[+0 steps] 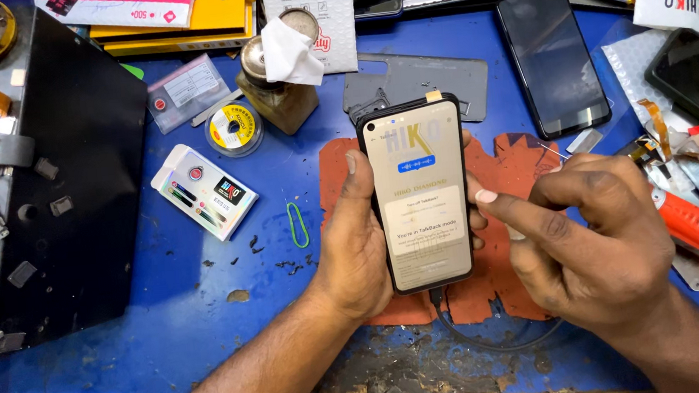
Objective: The person tests a smartphone by navigating its touchscreen interface, then secures the device with a green rubber band. They inspect the phone from multiple angles and wipe the screen with a tissue.
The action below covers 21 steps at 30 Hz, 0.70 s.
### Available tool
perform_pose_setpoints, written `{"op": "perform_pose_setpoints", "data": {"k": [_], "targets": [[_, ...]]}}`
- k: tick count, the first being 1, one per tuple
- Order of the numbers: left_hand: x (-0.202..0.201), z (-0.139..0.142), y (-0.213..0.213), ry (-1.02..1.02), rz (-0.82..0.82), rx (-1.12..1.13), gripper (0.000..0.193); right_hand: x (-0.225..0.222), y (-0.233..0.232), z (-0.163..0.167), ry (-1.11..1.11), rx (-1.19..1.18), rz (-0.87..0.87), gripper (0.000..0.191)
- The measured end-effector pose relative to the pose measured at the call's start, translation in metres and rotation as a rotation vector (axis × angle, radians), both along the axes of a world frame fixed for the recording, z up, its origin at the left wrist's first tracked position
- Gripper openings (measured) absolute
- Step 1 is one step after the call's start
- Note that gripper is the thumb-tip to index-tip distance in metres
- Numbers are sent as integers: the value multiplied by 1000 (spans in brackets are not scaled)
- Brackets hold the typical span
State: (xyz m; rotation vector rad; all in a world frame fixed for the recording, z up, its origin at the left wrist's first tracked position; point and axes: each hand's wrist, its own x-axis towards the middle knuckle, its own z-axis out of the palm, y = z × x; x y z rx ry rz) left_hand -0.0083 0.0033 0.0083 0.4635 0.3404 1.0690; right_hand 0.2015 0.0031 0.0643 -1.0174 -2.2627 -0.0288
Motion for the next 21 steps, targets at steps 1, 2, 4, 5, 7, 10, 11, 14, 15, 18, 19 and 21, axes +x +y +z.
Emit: {"op": "perform_pose_setpoints", "data": {"k": [1, 2, 4, 5, 7, 10, 11, 14, 15, 18, 19, 21], "targets": [[0, 0, 0, -1, 1, -12, 92, 0, 0, 0, -1, 4, 1, 39], [0, 0, 0, -1, 2, -23, 91, 0, 0, 0, -2, 9, 2, 39], [0, 0, 0, 1, 7, -36, 90, -1, 0, 1, -3, 0, 6, 40], [0, 1, 0, 4, 10, -36, 90, -1, 0, 1, -3, -13, 9, 40], [0, 1, 0, 13, 15, -11, 90, -2, 0, 1, -2, -31, 42, 40], [0, 2, 0, 28, 17, 28, 90, -6, 0, 2, -6, -32, 120, 40], [-1, 3, 0, 30, 15, 19, 89, -7, 0, 1, -10, -23, 137, 40], [-1, 4, 0, -1, 8, 15, 88, -10, 0, 1, -35, -37, 146, 42], [0, 4, 0, -18, 5, 18, 87, -10, -1, 2, -46, -50, 140, 42], [0, 4, 0, 16, 20, 39, 88, -7, -1, 3, -23, -10, 125, 42], [1, 3, 0, 12, 20, 36, 87, -6, -1, 3, -16, -12, 114, 41], [1, 3, 0, 1, 18, 26, 87, -4, -1, 2, -3, -20, 87, 39]]}}
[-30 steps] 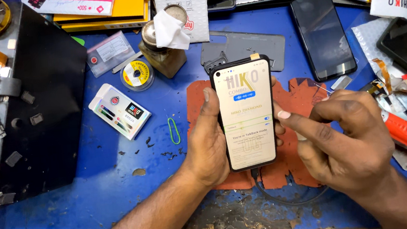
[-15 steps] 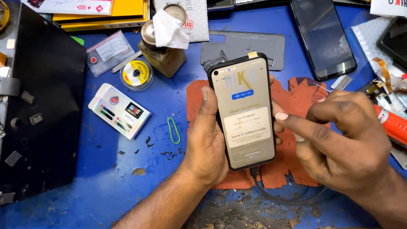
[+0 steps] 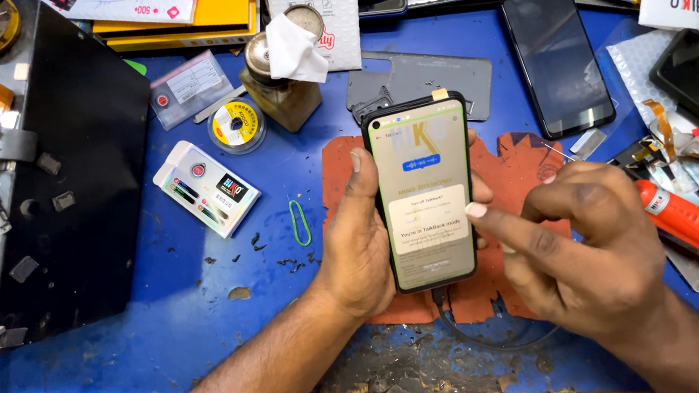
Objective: The person tests a smartphone by navigating its touchscreen interface, then secures the device with a green rubber band. They inspect the phone from multiple angles and wipe the screen with a tissue.
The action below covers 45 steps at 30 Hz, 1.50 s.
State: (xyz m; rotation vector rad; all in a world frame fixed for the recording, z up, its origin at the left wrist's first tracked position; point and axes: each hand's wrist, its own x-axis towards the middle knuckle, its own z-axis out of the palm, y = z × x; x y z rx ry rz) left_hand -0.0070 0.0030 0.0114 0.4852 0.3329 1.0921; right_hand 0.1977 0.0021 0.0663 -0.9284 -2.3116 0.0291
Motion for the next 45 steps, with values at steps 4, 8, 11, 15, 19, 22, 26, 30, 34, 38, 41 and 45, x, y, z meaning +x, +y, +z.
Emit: {"op": "perform_pose_setpoints", "data": {"k": [4, 8, 11, 15, 19, 22, 26, 30, 34, 38, 41, 45], "targets": [[0, 0, 0, 2, 5, 30, 88, 1, 0, -3, -18, 8, -20, 39], [0, 0, 1, 11, 4, 26, 89, 1, 0, -4, -12, 0, -12, 37], [0, 0, 1, 0, 1, 20, 90, 1, 0, -4, -8, 0, -5, 38], [0, 1, 0, 2, -3, 4, 89, 0, -1, -5, -10, -9, 12, 43], [0, 0, 0, 2, -10, -26, 86, -2, -1, -6, -58, -21, 41, 43], [0, -1, 0, 14, -6, -32, 86, -3, -1, -6, -49, -7, 41, 43], [0, -2, -1, -13, -12, -17, 87, -2, -1, -4, -47, -6, 41, 42], [0, -3, 0, -3, 1, 0, 88, 2, 0, -2, -11, 0, -6, 39], [0, -3, 0, -5, 10, -37, 88, 5, -1, -3, -13, 1, -53, 42], [-1, -1, 2, 1, 16, -38, 90, 4, -1, -3, -8, 15, -55, 40], [-5, 1, 4, -17, 24, -7, 90, 3, 2, 0, -12, -2, 32, 42], [-10, 5, 7, -35, 57, 0, 91, -1, 6, 1, -36, -23, 324, 43]]}}
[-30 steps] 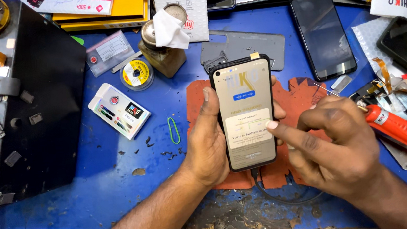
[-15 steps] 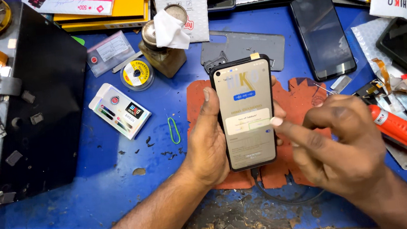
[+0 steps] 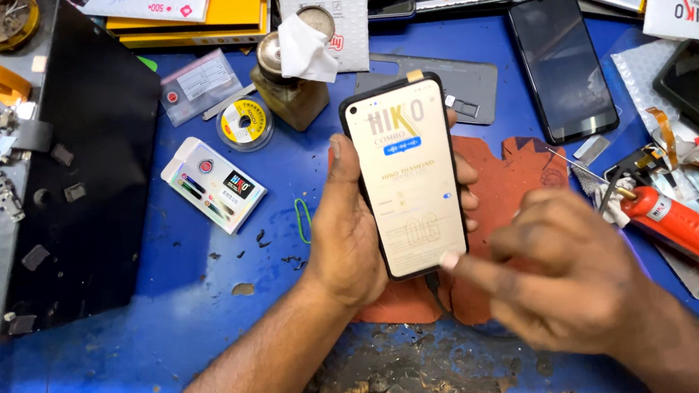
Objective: The person tests a smartphone by navigating its touchscreen interface, then secures the device with a green rubber band. They inspect the phone from multiple angles and wipe the screen with a tissue.
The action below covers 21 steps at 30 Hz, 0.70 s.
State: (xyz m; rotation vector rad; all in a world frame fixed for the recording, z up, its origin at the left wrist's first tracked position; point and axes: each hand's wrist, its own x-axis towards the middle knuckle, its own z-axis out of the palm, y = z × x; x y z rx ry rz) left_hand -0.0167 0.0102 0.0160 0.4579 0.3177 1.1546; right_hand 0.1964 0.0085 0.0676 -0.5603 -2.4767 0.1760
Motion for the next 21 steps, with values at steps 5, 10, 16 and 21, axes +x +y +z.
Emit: {"op": "perform_pose_setpoints", "data": {"k": [5, 10, 16, 21], "targets": [[-1, 0, 2, -9, 18, -2, 92, -7, -1, -2, -76, -10, 33, 45], [3, -3, 1, -39, -17, 15, 90, -2, -2, -2, -77, -1, -123, 50], [6, -7, 1, -20, -22, 19, 87, 4, -2, -6, -17, 22, -188, 43], [6, -6, 2, -42, -25, 20, 87, 3, -3, -7, -8, 10, -198, 42]]}}
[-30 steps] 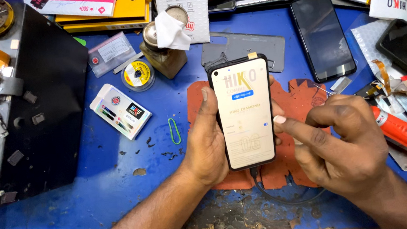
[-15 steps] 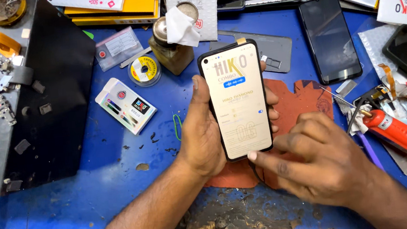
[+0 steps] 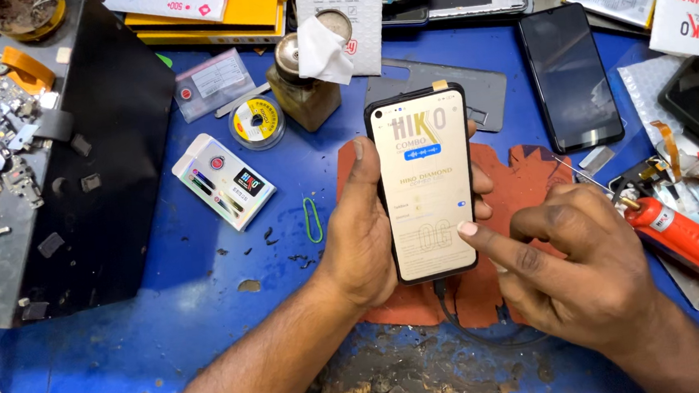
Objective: The person tests a smartphone by navigating its touchscreen interface, then secures the device with a green rubber band. They inspect the phone from multiple angles and wipe the screen with a tissue.
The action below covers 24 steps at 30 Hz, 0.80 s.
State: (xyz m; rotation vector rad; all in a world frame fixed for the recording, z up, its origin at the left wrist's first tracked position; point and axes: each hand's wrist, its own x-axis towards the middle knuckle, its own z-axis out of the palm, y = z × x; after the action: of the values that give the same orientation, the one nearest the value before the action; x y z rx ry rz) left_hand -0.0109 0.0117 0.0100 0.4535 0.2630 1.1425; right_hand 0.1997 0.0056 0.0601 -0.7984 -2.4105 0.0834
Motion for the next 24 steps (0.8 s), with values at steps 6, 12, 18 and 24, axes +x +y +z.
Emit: {"op": "perform_pose_setpoints", "data": {"k": [6, 12, 18, 24], "targets": [[-1, 4, 0, 36, 21, -18, 89, 1, 0, -2, 5, -5, 49, 46], [-2, 5, 2, 37, 47, -5, 90, 0, 1, -1, 4, -25, 122, 45], [1, 3, 0, 19, 55, -4, 89, -12, -5, 1, -31, -19, -49, 47], [4, 0, 0, -32, 13, -29, 88, -13, -7, -2, -51, 22, 31, 54]]}}
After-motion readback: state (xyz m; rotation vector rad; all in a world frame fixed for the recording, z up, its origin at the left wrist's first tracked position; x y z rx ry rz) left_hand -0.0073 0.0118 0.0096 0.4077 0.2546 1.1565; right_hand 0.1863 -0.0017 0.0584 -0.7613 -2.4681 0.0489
